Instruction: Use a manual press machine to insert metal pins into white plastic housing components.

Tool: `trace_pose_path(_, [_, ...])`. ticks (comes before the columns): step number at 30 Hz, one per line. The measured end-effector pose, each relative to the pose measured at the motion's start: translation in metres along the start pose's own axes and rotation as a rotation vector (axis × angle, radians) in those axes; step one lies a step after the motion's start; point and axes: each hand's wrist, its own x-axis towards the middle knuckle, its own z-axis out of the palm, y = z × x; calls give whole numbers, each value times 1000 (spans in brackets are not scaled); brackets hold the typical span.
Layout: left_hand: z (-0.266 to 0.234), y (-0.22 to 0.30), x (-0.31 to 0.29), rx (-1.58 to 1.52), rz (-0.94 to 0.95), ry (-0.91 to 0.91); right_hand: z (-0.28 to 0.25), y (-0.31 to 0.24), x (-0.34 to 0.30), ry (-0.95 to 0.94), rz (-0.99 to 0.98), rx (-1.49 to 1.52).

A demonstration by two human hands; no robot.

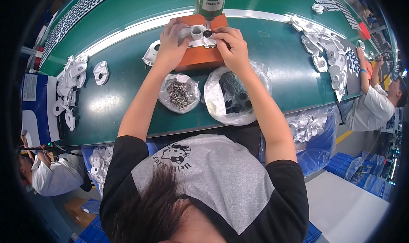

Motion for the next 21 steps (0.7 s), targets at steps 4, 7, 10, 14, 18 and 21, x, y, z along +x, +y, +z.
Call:
trace_pose_path(4, [-1, 1, 0, 3, 3, 3, 0, 0, 0, -4, -1, 2])
trace_pose_path(7, [-2, 2, 0, -10, -10, -6, 0, 0, 0, 0, -5, 0])
trace_pose_path(10, [-1, 0, -1, 12, 2, -2, 0, 0, 0, 1, -8, 0])
trace_pose_path(14, [0, -2, 0, 4, -5, -7, 0, 0, 0, -1, -7, -5])
trace_pose_path(18, [-1, -1, 0, -4, -5, -13, 0, -1, 0, 2, -8, -12])
trace_pose_path(21, [0, -1, 0, 7, -7, -8, 0, 0, 0, 3, -24, -18])
